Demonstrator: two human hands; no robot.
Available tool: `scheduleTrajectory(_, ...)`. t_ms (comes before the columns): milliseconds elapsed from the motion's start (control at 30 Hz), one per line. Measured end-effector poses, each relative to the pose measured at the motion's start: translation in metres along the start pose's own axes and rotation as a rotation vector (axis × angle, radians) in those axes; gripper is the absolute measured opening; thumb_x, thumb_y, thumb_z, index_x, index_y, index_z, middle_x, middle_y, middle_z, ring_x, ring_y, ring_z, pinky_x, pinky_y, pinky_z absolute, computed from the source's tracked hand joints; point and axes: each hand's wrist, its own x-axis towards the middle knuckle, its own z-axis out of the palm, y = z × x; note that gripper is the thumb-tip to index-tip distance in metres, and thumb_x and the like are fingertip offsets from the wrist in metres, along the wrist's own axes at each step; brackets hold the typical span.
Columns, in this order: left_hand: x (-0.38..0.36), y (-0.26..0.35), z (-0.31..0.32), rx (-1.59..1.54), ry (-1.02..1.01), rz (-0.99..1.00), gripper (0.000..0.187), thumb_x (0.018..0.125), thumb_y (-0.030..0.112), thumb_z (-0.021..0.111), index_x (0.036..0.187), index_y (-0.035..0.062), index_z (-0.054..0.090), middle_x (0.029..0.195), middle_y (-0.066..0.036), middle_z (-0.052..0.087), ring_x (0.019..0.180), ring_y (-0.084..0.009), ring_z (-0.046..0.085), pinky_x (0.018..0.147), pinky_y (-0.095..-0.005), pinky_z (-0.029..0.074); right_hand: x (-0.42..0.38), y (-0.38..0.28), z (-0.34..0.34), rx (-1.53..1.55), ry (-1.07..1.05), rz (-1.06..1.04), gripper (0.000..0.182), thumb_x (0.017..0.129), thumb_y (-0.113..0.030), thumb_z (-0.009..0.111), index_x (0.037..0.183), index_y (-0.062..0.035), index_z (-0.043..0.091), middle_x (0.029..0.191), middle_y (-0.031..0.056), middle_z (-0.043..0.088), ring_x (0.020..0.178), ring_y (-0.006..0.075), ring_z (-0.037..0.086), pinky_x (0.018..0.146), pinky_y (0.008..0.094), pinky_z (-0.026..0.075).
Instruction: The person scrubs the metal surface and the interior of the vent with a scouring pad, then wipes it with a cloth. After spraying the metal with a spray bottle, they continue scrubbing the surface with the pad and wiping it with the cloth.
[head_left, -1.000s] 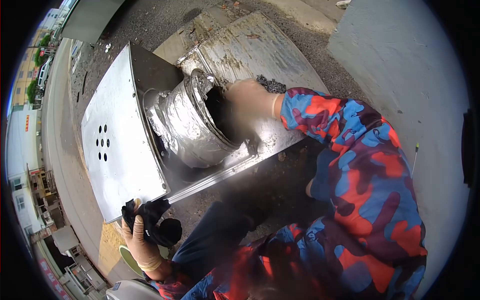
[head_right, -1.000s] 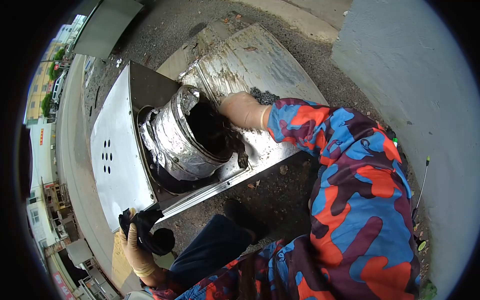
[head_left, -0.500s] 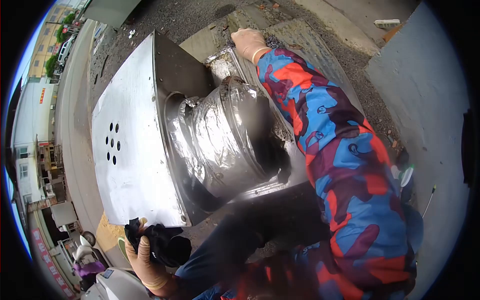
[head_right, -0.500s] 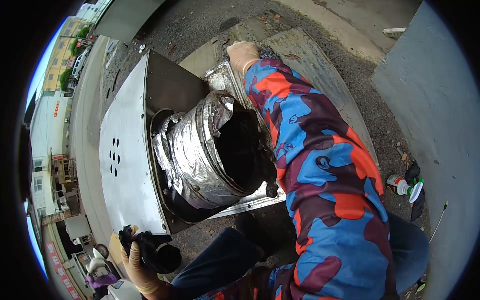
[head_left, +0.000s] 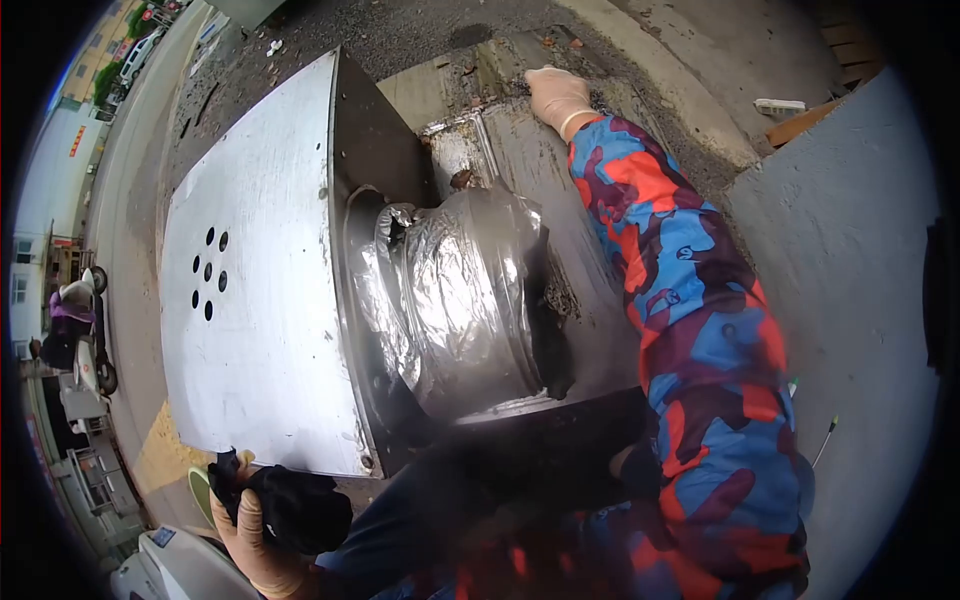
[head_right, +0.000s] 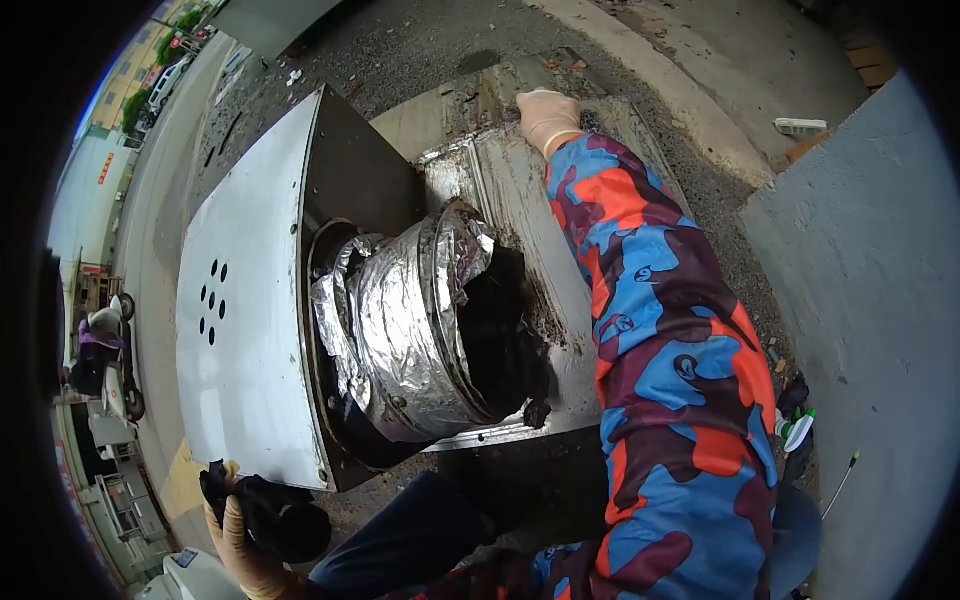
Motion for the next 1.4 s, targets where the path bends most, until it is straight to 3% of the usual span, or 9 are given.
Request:
scheduleTrajectory(133,0.005,-0.008,-0.016,0.013,0.085,0.009,0.041,0.09,0.011,0.056,0.127,-0.006,0.05,0.122,-0.015,0.058,0.109,-0.0259,0.055,0.1,-0.0371,0.04,0.001,-0.01,-0.002,-0.004,0.005,0.172,0.025,0.086,-0.011,0.048,0.105,-0.0098,0.064,0.109,0.015,0.064,0.105,0.032,0.062,0.085,0.0456,0.051)
scheduleTrajectory(333,0.019,-0.008,-0.013,-0.028,0.05,-0.011,0.042,0.09,0.011,0.057,0.127,-0.007,0.05,0.121,-0.015,0.059,0.108,-0.0258,0.056,0.099,-0.0373,0.041,-0.034,-0.098,0.002,0.063,-0.085,-0.32,0.02,0.085,-0.009,0.048,0.098,-0.007,0.063,0.108,0.0161,0.064,0.103,0.0329,0.062,0.085,0.0452,0.05)
scheduleTrajectory(567,0.023,-0.013,-0.02,-0.061,0.077,-0.014,0.042,0.09,0.013,0.056,0.127,-0.0064,0.051,0.121,-0.014,0.058,0.106,-0.0245,0.056,0.097,-0.037,0.042,-0.008,0.025,-0.015,-0.058,-0.049,0.083,0.023,0.089,-0.014,0.045,0.104,-0.0086,0.062,0.109,0.0153,0.064,0.104,0.0331,0.062,0.084,0.0459,0.05)
scheduleTrajectory(667,0.026,-0.013,-0.022,-0.057,0.08,-0.001,0.041,0.091,0.014,0.056,0.127,-0.0057,0.052,0.12,-0.013,0.058,0.106,-0.0238,0.055,0.096,-0.0362,0.042,-0.019,-0.001,-0.014,-0.053,-0.05,0.061,0.024,0.086,-0.01,0.047,0.102,-0.0089,0.065,0.108,0.0155,0.066,0.103,0.032,0.063,0.083,0.0445,0.051)
scheduleTrajectory(833,0.03,-0.006,-0.008,-0.012,0.112,-0.001,0.04,0.09,0.014,0.057,0.124,-0.006,0.053,0.115,-0.013,0.06,0.102,-0.0231,0.056,0.094,-0.0359,0.042,-0.045,-0.057,-0.004,0.045,-0.048,-0.292,0.022,0.087,-0.009,0.047,0.098,-0.0058,0.065,0.107,0.0164,0.066,0.102,0.0335,0.064,0.084,0.0451,0.051)
scheduleTrajectory(967,0.029,-0.004,-0.003,0.04,0.111,0.068,0.039,0.09,0.013,0.056,0.124,-0.0065,0.053,0.115,-0.013,0.06,0.103,-0.0229,0.056,0.094,-0.0353,0.042,0.007,-0.036,0.002,0.035,-0.006,-0.062,0.021,0.087,-0.011,0.047,0.098,-0.0067,0.065,0.108,0.0171,0.065,0.103,0.0328,0.063,0.083,0.0439,0.052)
scheduleTrajectory(1067,0.025,-0.007,-0.008,-0.005,0.087,0.03,0.037,0.091,0.011,0.055,0.124,-0.0071,0.053,0.118,-0.013,0.059,0.105,-0.0229,0.055,0.095,-0.035,0.041,-0.001,-0.038,0.008,0.0,0.055,-0.076,0.021,0.087,-0.012,0.048,0.097,-0.0069,0.065,0.107,0.0158,0.065,0.102,0.0324,0.063,0.082,0.0446,0.052)
scheduleTrajectory(1267,0.028,-0.009,-0.003,0.097,0.139,0.111,0.034,0.093,0.007,0.053,0.124,-0.0071,0.052,0.122,-0.015,0.058,0.106,-0.0226,0.054,0.096,-0.0352,0.041,-0.078,-0.037,-0.026,0.073,-0.115,-0.296,0.022,0.087,-0.013,0.048,0.102,-0.007,0.062,0.105,0.0175,0.064,0.101,0.035,0.062,0.084,0.0462,0.05)
scheduleTrajectory(1400,0.027,-0.012,-0.013,0.269,0.122,0.202,0.033,0.093,0.006,0.054,0.123,-0.0072,0.052,0.117,-0.015,0.061,0.098,-0.023,0.058,0.09,-0.0351,0.046,-0.023,-0.036,-0.004,0.031,-0.064,-0.242,0.022,0.087,-0.016,0.049,0.102,-0.0052,0.061,0.107,0.0171,0.064,0.102,0.0343,0.062,0.085,0.0466,0.049)
